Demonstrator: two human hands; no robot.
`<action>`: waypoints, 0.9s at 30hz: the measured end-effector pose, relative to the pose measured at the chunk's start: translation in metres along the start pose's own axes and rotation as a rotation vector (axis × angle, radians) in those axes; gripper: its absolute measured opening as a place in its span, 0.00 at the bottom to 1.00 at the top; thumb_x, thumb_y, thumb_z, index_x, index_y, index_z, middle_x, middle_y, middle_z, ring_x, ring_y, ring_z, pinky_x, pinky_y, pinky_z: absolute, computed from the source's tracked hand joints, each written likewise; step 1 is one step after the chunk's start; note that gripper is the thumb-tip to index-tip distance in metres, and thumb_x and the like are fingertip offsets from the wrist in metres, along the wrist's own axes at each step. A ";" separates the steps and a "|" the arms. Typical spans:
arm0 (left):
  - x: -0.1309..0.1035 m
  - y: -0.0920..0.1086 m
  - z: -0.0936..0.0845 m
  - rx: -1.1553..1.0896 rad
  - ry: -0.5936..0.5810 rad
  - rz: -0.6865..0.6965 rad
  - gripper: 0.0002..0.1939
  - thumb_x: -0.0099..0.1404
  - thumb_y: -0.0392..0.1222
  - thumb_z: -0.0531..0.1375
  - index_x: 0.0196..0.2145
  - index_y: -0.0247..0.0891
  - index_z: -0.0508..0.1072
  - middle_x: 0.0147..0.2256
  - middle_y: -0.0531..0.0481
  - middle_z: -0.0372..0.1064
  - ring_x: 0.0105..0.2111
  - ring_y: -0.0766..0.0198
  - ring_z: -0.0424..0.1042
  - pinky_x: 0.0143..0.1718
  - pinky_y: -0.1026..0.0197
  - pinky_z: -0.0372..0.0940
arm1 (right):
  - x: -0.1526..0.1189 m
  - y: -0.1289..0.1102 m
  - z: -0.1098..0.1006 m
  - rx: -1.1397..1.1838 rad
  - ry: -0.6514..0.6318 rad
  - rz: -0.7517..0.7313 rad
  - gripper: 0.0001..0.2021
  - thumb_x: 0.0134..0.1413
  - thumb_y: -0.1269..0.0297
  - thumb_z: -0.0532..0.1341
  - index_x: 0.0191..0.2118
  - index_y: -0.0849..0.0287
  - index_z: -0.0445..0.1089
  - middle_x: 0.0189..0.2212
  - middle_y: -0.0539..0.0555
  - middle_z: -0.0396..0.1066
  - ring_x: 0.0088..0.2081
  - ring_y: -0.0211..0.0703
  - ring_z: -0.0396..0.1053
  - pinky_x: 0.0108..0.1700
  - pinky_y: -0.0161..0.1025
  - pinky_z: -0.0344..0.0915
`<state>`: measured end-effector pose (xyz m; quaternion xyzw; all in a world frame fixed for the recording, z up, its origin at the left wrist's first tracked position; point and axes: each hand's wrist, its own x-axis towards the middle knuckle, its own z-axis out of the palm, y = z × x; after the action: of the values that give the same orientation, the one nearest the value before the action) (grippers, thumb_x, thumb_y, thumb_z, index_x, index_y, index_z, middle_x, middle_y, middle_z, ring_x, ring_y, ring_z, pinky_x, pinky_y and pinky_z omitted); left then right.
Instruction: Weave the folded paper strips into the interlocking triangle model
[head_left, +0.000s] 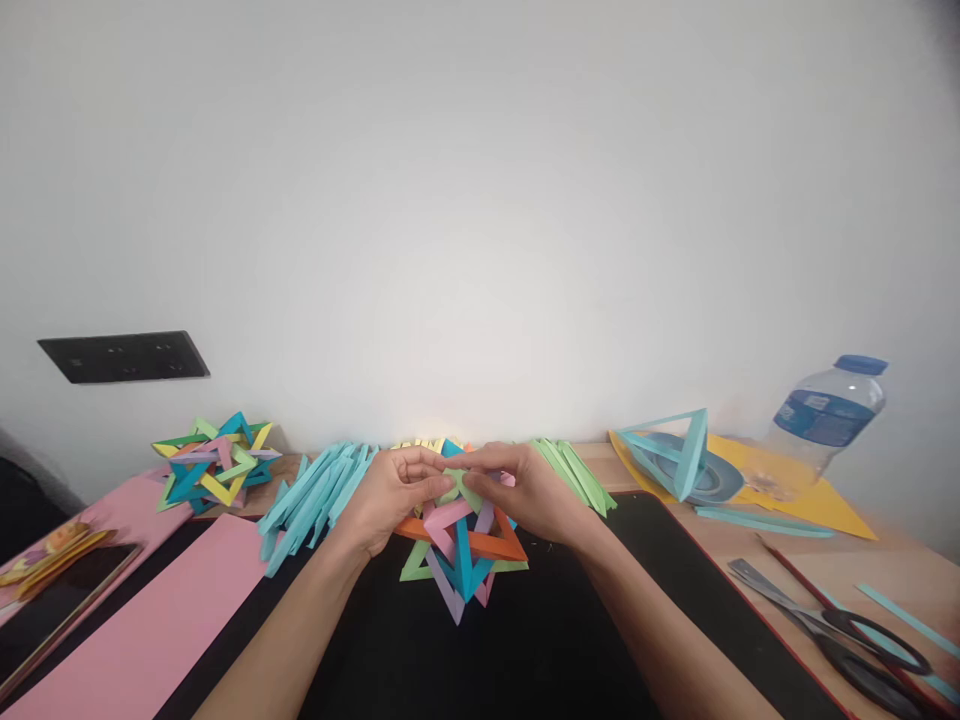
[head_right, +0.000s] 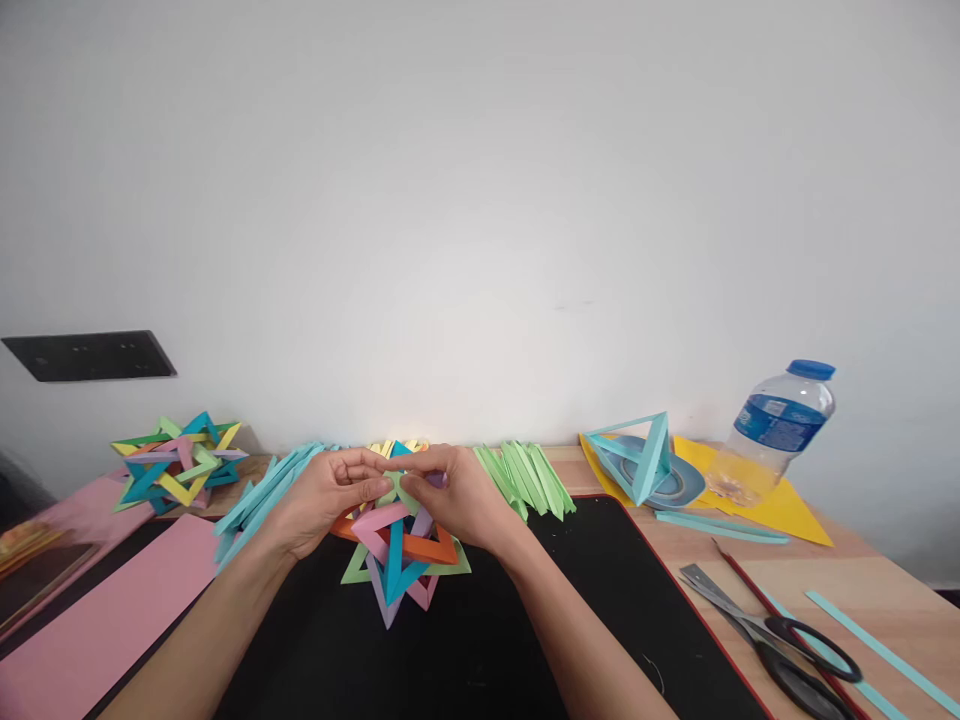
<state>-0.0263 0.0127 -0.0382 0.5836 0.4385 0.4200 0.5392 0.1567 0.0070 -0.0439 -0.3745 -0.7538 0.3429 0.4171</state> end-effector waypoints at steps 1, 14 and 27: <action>0.000 0.000 0.000 -0.003 0.005 -0.002 0.17 0.43 0.44 0.72 0.29 0.33 0.75 0.21 0.53 0.71 0.19 0.71 0.63 0.20 0.68 0.59 | 0.000 0.000 0.000 0.002 -0.001 0.004 0.16 0.53 0.71 0.56 0.43 0.53 0.76 0.27 0.50 0.70 0.30 0.38 0.61 0.32 0.34 0.60; 0.000 -0.002 -0.002 0.004 0.016 -0.021 0.16 0.44 0.42 0.71 0.30 0.34 0.74 0.20 0.54 0.71 0.17 0.72 0.64 0.19 0.68 0.58 | 0.002 -0.001 0.001 0.003 -0.002 0.045 0.12 0.52 0.69 0.58 0.44 0.59 0.70 0.24 0.48 0.70 0.30 0.40 0.66 0.35 0.37 0.62; -0.001 -0.002 0.000 -0.001 0.043 0.011 0.14 0.44 0.43 0.71 0.27 0.34 0.74 0.22 0.53 0.71 0.18 0.72 0.65 0.19 0.69 0.59 | 0.003 -0.003 0.002 0.020 0.019 0.115 0.05 0.50 0.67 0.59 0.30 0.61 0.72 0.25 0.50 0.71 0.28 0.38 0.65 0.31 0.35 0.60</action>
<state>-0.0270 0.0114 -0.0405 0.5765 0.4466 0.4358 0.5276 0.1533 0.0073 -0.0409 -0.4163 -0.7236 0.3700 0.4076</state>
